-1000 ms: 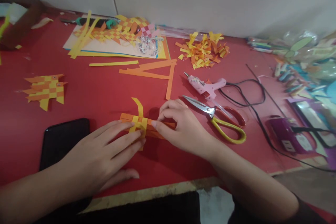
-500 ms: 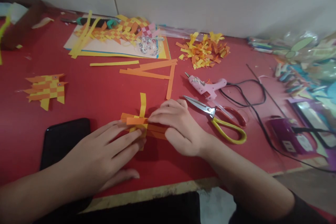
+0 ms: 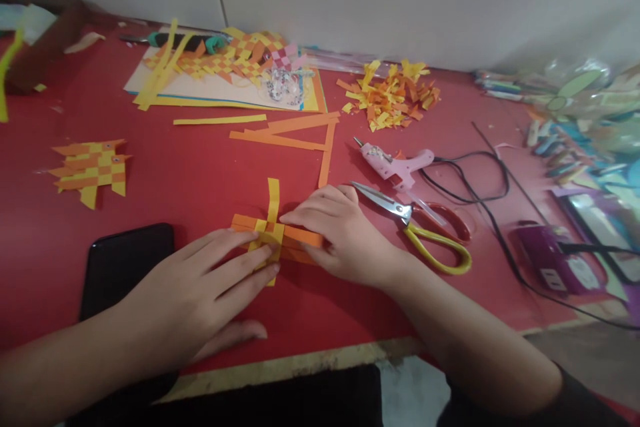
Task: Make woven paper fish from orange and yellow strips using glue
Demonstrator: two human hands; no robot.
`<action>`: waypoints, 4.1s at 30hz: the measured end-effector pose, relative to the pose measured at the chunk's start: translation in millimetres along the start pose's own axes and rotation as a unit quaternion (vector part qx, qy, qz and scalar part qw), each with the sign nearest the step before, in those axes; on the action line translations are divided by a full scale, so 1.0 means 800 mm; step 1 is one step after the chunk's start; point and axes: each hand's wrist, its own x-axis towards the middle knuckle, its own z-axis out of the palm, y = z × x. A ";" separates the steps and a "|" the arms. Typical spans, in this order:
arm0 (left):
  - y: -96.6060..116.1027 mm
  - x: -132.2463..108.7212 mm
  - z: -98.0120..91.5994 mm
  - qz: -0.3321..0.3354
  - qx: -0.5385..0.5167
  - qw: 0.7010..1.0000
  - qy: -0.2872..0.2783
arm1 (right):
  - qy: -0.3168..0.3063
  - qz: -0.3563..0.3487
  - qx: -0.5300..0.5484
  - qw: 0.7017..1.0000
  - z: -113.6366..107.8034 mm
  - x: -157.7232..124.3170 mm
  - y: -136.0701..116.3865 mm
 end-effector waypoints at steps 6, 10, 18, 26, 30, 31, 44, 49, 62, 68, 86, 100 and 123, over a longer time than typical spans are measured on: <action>-0.001 -0.002 0.002 0.008 -0.004 1.000 0.007 | -0.008 -0.045 -0.003 0.999 -0.002 -0.002 0.010; -0.002 -0.001 0.003 0.014 -0.016 1.000 0.009 | -0.021 -0.090 -0.068 0.993 -0.013 -0.007 0.005; -0.007 0.001 0.003 0.016 -0.023 1.000 0.014 | -0.030 -0.174 -0.037 0.984 -0.021 0.004 0.009; -0.007 0.004 -0.002 0.015 0.011 0.999 0.027 | -0.031 -0.177 0.011 0.984 -0.015 0.006 0.008; -0.006 0.004 -0.003 0.014 0.014 0.999 0.028 | -0.040 -0.170 -0.023 0.984 -0.018 0.002 -0.004; -0.007 0.004 -0.003 0.015 0.015 0.999 0.026 | -0.043 -0.170 -0.036 0.984 -0.019 0.001 -0.007; -0.006 0.004 -0.003 0.012 0.004 1.000 0.020 | -0.054 -0.188 -0.019 0.981 -0.017 0.004 0.002; -0.006 0.002 -0.001 0.010 0.013 1.000 0.018 | -0.054 -0.165 0.000 0.985 -0.011 0.001 -0.002; -0.011 0.002 0.003 0.005 -0.012 1.000 -0.003 | -0.073 -0.110 -0.020 0.991 -0.012 0.004 -0.009; -0.010 0.001 0.004 0.006 -0.008 1.000 -0.012 | -0.067 -0.079 0.025 0.994 -0.004 0.007 0.001; -0.009 0.005 0.000 -0.011 -0.016 1.000 -0.005 | -0.032 -0.044 0.033 0.998 0.008 0.007 0.002; -0.006 0.004 0.000 -0.016 0.002 1.000 0.006 | -0.045 0.001 0.064 0.997 0.008 0.012 -0.005; -0.007 0.004 0.002 -0.018 -0.024 0.998 -0.056 | -0.029 0.026 0.063 0.997 0.011 0.013 -0.007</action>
